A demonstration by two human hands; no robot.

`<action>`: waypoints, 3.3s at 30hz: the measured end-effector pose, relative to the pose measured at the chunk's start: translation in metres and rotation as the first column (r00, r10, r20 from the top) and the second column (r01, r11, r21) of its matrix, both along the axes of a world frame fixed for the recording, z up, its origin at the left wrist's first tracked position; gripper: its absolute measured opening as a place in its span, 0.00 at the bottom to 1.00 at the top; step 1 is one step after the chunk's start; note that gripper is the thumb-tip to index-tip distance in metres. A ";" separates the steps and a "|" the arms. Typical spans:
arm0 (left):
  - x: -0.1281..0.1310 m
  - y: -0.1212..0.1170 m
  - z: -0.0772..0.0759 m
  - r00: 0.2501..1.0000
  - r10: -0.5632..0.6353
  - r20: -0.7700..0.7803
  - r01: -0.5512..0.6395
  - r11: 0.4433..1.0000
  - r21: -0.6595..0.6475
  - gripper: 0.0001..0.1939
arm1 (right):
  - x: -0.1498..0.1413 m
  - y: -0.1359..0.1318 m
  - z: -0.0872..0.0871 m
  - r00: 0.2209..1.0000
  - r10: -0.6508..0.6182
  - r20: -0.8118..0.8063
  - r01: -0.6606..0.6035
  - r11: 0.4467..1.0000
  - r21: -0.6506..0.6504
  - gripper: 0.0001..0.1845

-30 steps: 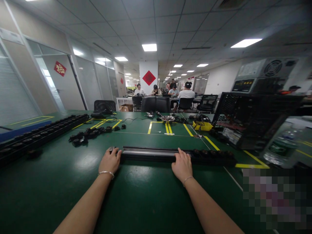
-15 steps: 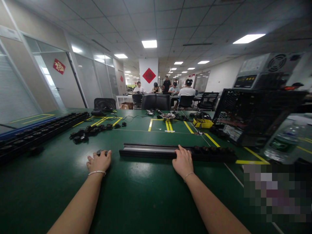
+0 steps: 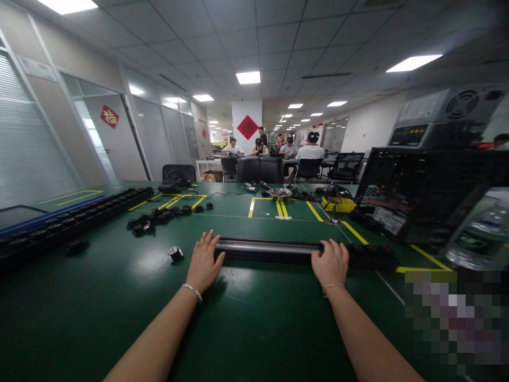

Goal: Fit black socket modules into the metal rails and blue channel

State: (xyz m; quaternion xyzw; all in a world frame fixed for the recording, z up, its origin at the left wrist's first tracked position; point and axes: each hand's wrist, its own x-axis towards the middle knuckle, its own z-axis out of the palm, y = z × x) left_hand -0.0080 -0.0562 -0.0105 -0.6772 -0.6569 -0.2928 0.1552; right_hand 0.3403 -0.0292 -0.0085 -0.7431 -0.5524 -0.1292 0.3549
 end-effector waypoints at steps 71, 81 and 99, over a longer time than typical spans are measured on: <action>0.203 0.027 0.018 0.974 -0.219 -0.050 0.168 0.857 -0.487 0.30 | -0.024 0.001 -0.012 0.927 0.297 0.227 -0.233 0.934 -0.270 0.32; 0.187 0.021 0.014 0.972 -0.232 -0.028 0.203 0.900 -0.387 0.30 | -0.026 0.002 -0.012 0.932 0.292 0.213 -0.228 0.933 -0.279 0.31; 0.146 0.023 0.011 0.986 -0.161 -0.049 0.135 0.930 -0.342 0.29 | -0.028 0.000 -0.008 0.941 0.272 0.198 -0.200 0.925 -0.323 0.34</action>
